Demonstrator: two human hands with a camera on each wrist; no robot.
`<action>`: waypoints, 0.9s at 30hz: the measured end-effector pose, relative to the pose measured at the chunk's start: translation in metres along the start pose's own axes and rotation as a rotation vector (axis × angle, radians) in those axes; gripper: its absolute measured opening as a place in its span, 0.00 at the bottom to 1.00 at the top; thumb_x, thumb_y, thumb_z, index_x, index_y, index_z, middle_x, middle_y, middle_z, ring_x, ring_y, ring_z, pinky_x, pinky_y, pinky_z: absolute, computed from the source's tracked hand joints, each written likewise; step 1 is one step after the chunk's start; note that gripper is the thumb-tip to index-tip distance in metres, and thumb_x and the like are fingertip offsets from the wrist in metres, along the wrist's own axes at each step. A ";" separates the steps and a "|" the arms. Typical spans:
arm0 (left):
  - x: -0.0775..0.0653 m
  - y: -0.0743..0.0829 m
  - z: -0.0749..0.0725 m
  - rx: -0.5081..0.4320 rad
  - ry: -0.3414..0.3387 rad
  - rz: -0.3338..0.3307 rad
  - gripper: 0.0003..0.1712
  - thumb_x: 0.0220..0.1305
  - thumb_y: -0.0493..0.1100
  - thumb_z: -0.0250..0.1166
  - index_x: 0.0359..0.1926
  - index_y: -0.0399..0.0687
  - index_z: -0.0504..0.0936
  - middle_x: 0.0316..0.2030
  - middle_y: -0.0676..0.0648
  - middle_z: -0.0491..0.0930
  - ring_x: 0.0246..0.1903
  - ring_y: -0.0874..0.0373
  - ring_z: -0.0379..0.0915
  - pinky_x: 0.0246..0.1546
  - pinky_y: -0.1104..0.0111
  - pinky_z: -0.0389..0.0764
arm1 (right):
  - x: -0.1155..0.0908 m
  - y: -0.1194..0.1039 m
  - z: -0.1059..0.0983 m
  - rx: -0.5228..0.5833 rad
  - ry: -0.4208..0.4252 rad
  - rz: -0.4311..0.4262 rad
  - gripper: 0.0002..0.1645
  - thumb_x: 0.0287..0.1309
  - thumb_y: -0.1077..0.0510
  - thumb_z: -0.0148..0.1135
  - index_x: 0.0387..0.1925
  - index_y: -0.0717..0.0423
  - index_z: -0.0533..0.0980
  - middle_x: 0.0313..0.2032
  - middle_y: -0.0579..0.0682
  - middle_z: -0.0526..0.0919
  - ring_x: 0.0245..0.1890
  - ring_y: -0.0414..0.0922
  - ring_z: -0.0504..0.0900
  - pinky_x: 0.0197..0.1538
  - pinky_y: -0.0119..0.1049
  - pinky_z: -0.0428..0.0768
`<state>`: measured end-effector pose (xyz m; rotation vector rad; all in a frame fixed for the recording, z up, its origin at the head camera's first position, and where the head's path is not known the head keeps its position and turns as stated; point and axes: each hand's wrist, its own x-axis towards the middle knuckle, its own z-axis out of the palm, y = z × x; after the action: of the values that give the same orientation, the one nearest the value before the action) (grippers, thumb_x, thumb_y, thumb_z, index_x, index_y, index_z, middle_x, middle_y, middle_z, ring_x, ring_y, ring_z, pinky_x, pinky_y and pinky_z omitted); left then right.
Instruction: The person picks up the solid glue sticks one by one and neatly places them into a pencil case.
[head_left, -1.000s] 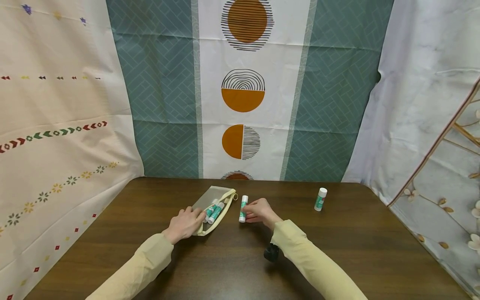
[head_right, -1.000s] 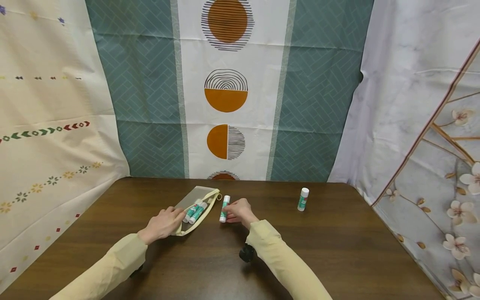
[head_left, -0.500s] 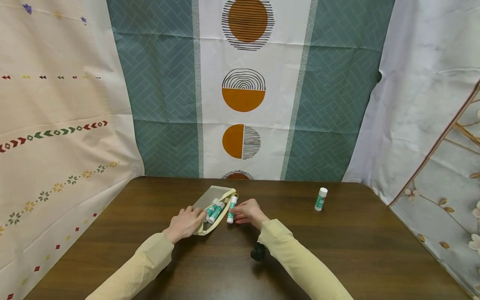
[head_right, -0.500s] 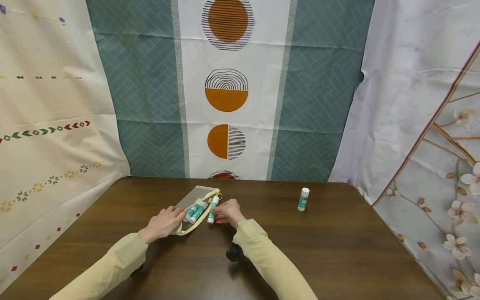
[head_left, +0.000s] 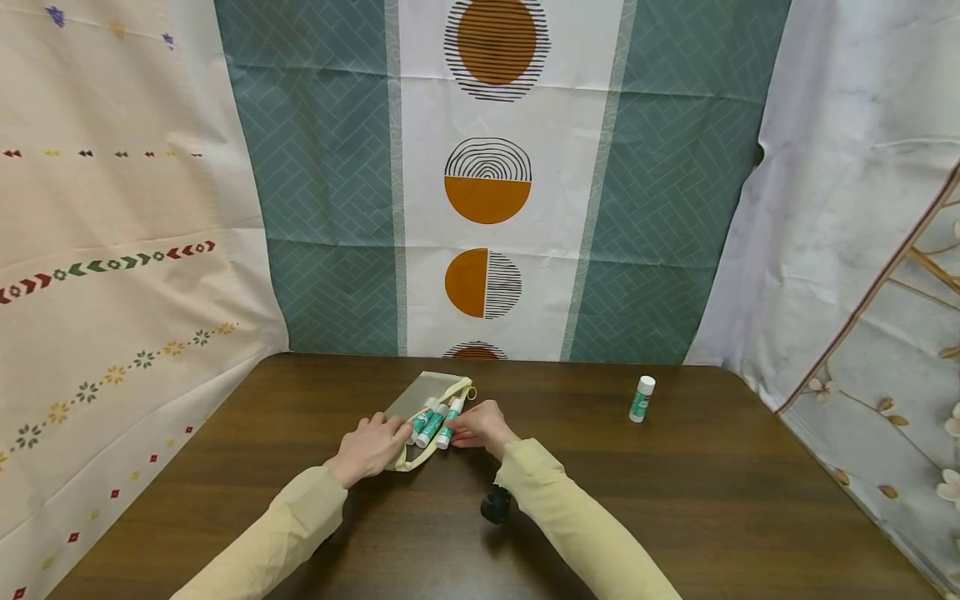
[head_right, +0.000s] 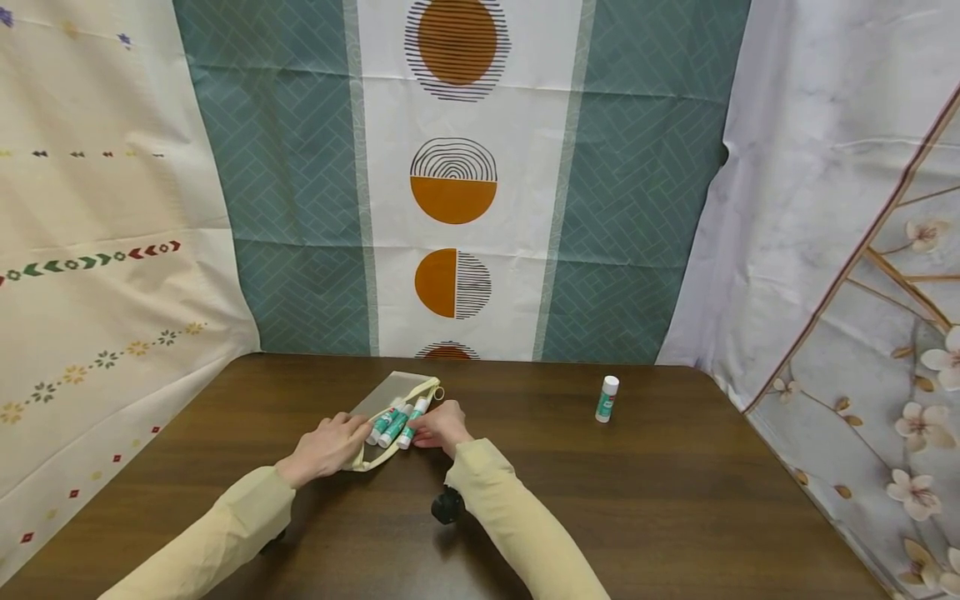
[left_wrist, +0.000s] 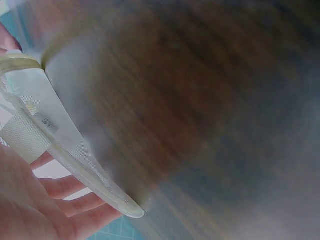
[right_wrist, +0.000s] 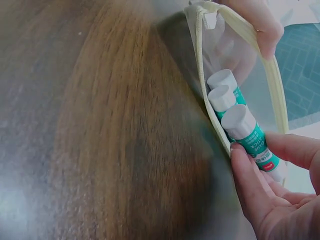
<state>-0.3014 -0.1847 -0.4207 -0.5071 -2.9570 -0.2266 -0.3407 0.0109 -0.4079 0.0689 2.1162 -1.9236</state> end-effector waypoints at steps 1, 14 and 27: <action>0.000 0.000 0.000 0.012 0.004 0.014 0.11 0.68 0.46 0.42 0.43 0.51 0.70 0.42 0.44 0.70 0.37 0.39 0.65 0.26 0.47 0.69 | 0.000 0.000 0.001 0.004 0.007 0.005 0.10 0.46 0.70 0.65 0.30 0.72 0.73 0.22 0.60 0.80 0.24 0.51 0.81 0.29 0.39 0.78; 0.000 0.000 0.000 -0.028 0.007 -0.027 0.15 0.68 0.48 0.42 0.45 0.48 0.71 0.41 0.41 0.70 0.37 0.39 0.66 0.26 0.47 0.69 | 0.003 0.002 0.010 0.017 0.054 -0.004 0.10 0.46 0.71 0.65 0.28 0.75 0.73 0.24 0.65 0.79 0.25 0.54 0.81 0.29 0.40 0.77; -0.001 0.001 -0.001 0.008 -0.003 0.005 0.13 0.68 0.46 0.42 0.44 0.49 0.70 0.41 0.42 0.70 0.37 0.38 0.66 0.26 0.47 0.69 | 0.009 0.003 0.018 -0.051 0.110 -0.021 0.11 0.44 0.68 0.68 0.26 0.69 0.72 0.22 0.63 0.79 0.22 0.52 0.81 0.25 0.39 0.77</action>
<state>-0.2999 -0.1844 -0.4198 -0.5138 -2.9578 -0.2139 -0.3457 -0.0082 -0.4148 0.1462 2.2438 -1.9170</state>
